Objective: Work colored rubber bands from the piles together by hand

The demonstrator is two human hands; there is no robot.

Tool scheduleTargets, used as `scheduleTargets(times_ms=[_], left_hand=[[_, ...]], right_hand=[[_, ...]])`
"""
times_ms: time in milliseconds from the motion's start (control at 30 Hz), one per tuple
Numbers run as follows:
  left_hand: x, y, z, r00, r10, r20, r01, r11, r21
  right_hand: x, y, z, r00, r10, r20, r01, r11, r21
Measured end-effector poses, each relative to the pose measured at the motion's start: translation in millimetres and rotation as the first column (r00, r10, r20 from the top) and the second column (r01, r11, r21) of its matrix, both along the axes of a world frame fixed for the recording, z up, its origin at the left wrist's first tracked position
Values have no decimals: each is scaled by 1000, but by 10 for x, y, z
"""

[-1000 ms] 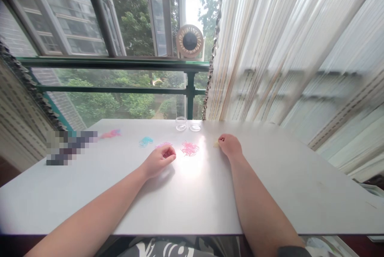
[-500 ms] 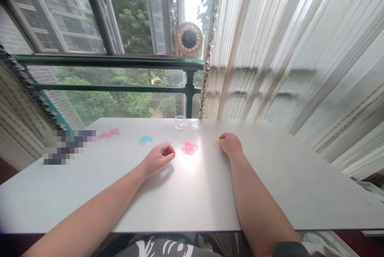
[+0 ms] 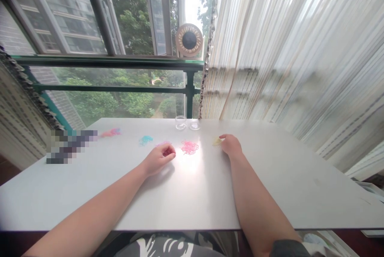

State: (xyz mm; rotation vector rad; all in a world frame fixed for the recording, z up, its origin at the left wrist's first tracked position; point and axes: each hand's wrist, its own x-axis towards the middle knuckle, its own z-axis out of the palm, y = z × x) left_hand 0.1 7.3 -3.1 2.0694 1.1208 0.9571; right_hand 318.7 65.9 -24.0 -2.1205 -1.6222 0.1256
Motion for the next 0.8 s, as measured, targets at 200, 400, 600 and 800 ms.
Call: scheduleTargets(times_ms=[200, 400, 600, 800], left_hand=[[8, -14, 14, 1000, 2, 5, -2, 1000, -15], [9, -26, 31, 1000, 0, -3, 0, 1000, -20], [4, -19, 23, 1000, -5, -6, 5, 1000, -15], [-2, -12, 22, 1000, 22, -17, -22, 1000, 9]], right_hand=[[19, 22, -34, 1000, 13, 23, -13, 1000, 1], [0, 18, -32, 999, 15, 44, -16, 1000, 24], [-76, -26, 71, 1000, 11, 22, -14, 992, 123], [-394, -202, 236, 968, 199, -155, -135, 928, 347]])
